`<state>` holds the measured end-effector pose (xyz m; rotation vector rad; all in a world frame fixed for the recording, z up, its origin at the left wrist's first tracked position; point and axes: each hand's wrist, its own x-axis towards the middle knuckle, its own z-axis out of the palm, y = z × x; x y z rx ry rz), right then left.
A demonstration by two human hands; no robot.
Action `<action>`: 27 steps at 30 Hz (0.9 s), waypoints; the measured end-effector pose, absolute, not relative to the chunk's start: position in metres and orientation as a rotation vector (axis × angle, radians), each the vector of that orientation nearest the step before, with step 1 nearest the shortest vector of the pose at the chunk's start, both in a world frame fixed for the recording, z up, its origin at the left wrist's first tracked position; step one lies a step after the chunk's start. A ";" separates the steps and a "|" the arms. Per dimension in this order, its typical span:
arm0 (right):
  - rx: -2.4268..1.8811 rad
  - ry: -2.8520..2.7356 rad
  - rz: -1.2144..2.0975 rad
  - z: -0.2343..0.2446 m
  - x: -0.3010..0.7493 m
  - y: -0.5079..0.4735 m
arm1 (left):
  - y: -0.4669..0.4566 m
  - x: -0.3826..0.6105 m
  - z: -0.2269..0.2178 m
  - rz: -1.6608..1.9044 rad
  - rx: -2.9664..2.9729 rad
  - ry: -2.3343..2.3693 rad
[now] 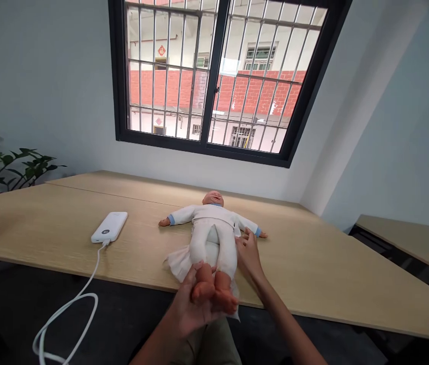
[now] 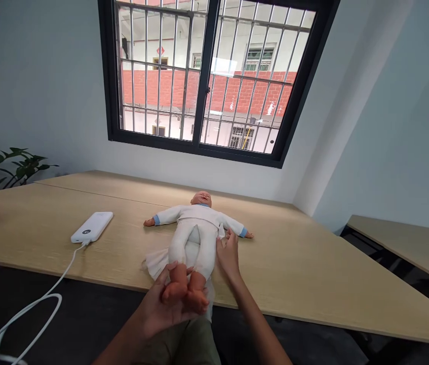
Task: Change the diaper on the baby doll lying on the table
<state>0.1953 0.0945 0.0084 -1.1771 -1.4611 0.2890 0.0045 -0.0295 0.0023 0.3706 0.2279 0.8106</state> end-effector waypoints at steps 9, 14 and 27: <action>-1.016 -2.235 0.300 0.040 0.153 0.012 | -0.040 -0.032 0.006 0.902 0.651 0.672; -1.087 -2.420 0.175 0.041 0.164 0.010 | -0.028 -0.061 0.006 1.038 1.005 0.993; -1.260 -2.529 -0.523 0.026 0.208 0.032 | 0.008 -0.116 0.006 1.261 1.543 1.438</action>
